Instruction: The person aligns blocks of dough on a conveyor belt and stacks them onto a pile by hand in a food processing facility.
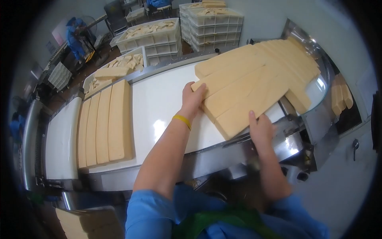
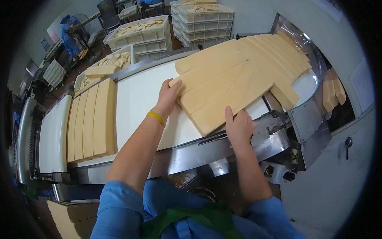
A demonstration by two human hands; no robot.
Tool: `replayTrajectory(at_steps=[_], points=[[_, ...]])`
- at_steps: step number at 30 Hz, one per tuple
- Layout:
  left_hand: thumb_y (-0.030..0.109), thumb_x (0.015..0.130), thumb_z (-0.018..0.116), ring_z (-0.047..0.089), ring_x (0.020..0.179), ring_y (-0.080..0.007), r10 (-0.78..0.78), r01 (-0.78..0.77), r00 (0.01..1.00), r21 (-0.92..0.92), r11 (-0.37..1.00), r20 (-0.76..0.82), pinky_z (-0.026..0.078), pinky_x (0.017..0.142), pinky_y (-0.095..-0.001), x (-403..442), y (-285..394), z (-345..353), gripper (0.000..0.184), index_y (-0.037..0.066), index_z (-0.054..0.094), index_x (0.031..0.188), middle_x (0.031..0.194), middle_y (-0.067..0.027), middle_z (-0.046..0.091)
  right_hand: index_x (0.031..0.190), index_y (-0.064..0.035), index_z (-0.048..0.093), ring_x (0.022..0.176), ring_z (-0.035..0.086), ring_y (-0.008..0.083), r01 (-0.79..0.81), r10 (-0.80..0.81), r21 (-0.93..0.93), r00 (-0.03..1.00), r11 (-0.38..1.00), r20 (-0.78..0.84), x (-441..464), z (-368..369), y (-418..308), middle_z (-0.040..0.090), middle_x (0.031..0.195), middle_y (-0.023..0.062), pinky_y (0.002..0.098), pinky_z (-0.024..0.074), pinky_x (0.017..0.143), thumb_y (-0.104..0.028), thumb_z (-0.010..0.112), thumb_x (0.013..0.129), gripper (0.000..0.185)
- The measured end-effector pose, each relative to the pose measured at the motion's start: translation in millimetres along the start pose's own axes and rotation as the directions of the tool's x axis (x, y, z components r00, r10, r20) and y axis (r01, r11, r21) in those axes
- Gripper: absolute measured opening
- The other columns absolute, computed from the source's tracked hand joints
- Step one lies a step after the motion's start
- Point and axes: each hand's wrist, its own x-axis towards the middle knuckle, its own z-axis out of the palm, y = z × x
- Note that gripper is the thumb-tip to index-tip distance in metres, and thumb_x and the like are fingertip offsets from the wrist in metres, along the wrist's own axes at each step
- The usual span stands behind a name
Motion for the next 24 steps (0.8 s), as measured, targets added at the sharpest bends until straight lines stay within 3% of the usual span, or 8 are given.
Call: replayTrajectory(at_steps=[4, 6, 9, 11, 12, 14, 17, 24], points=[[0.027, 0.088, 0.066, 0.057, 0.097, -0.0163, 0.18, -0.179, 0.982, 0.022, 0.984, -0.05, 0.046, 0.085, -0.0292, 2.2, 29.1, -10.4, 0.04, -0.003, 0.06, 0.114, 0.107, -0.0087, 0.063, 0.094, -0.0001, 0.065, 0.089, 0.061, 0.0349, -0.279, 0.27, 0.412, 0.96, 0.867, 0.081, 6.8, 6.9, 4.3, 0.065, 0.092, 0.0209, 0.0409, 0.0433, 0.082, -0.046, 0.051, 0.093, 0.047], [0.026, 0.087, 0.067, 0.058, 0.082, -0.0123, 0.364, -0.347, 0.931, 0.245, 0.905, -0.028, 0.046, 0.073, -0.0258, -20.7, 77.1, -11.7, 0.032, -0.004, 0.067, 0.1, 0.089, -0.0052, 0.066, 0.09, 0.0032, 0.065, 0.084, 0.059, 0.0199, -0.294, 0.267, 0.771, 0.949, 0.564, 0.166, -6.4, 1.3, -2.2, 0.065, 0.089, 0.012, 0.0319, 0.0437, 0.078, -0.037, 0.052, 0.096, 0.043], [0.029, 0.085, 0.068, 0.057, 0.077, -0.0124, 0.301, -0.297, 0.953, 0.258, 0.919, 0.024, 0.045, 0.068, -0.0251, -47.3, 126.2, -9.1, 0.035, -0.004, 0.067, 0.097, 0.086, -0.0068, 0.065, 0.087, 0.0023, 0.064, 0.083, 0.055, 0.0112, -0.301, 0.258, 0.938, 0.932, 0.169, 0.253, -22.7, -2.1, -8.5, 0.064, 0.089, 0.0031, 0.0272, 0.043, 0.076, -0.028, 0.055, 0.097, 0.034], [0.031, 0.083, 0.069, 0.057, 0.076, -0.0125, 0.175, -0.197, 0.98, 0.376, 0.906, 0.092, 0.045, 0.067, -0.025, -57.1, 146.1, -18.1, 0.037, -0.004, 0.067, 0.097, 0.085, -0.0082, 0.064, 0.086, 0.0001, 0.064, 0.08, 0.054, 0.0094, -0.324, 0.212, 0.929, 0.935, 0.179, 0.285, -42.9, -2.0, -15.1, 0.062, 0.085, 0.0026, 0.0258, 0.0424, 0.075, -0.028, 0.057, 0.095, 0.03], [0.032, 0.081, 0.071, 0.054, 0.072, -0.0121, 0.131, -0.163, 0.983, 0.281, 0.946, 0.131, 0.044, 0.063, -0.0262, -57.1, 149.0, -20.4, 0.034, 0.001, 0.063, 0.093, 0.083, -0.0066, 0.061, 0.085, -0.0009, 0.064, 0.078, 0.054, 0.0084, -0.339, 0.191, 0.923, 0.933, 0.184, 0.304, -50.6, -0.8, -17.0, 0.062, 0.083, 0.0023, 0.025, 0.0421, 0.075, -0.027, 0.059, 0.094, 0.028], [0.028, 0.081, 0.071, 0.053, 0.068, -0.0113, 0.177, -0.199, 0.98, 0.593, 0.78, 0.095, 0.045, 0.06, -0.027, -55.7, 142.5, -26.3, 0.029, 0.006, 0.055, 0.091, 0.082, -0.004, 0.057, 0.087, -0.0029, 0.063, 0.074, 0.053, 0.0074, -0.403, 0.132, 0.896, 0.914, 0.185, 0.384, -55.2, 10.1, -16.9, 0.061, 0.082, 0.0017, 0.0239, 0.0447, 0.07, -0.024, 0.061, 0.092, 0.022], [0.019, 0.077, 0.074, 0.057, 0.079, -0.0149, 0.017, -0.087, 0.975, 0.307, 0.948, 0.223, 0.048, 0.064, -0.0286, -39.1, 130.7, -71.9, 0.03, 0.009, 0.049, 0.089, 0.086, -0.0066, 0.057, 0.094, -0.0018, 0.062, 0.079, 0.059, 0.0121, -0.461, 0.01, 0.875, 0.885, 0.147, 0.465, -49.3, 10.1, -27.1, 0.064, 0.091, 0.0054, 0.026, 0.0488, 0.067, -0.017, 0.061, 0.09, 0.016], [0.017, 0.08, 0.074, 0.059, 0.096, -0.0177, 0.165, -0.187, 0.963, 0.087, 0.979, 0.215, 0.047, 0.083, -0.0298, -83.1, 93.7, -149.3, 0.043, 0.007, 0.046, 0.111, 0.105, -0.0115, 0.061, 0.112, 0.0042, 0.058, 0.088, 0.062, 0.0124, -0.287, -0.196, 0.946, 0.929, 0.152, 0.314, -58.5, 18.8, -68.5, 0.064, 0.105, 0.007, 0.0236, 0.0488, 0.074, -0.001, 0.06, 0.085, 0.027]])
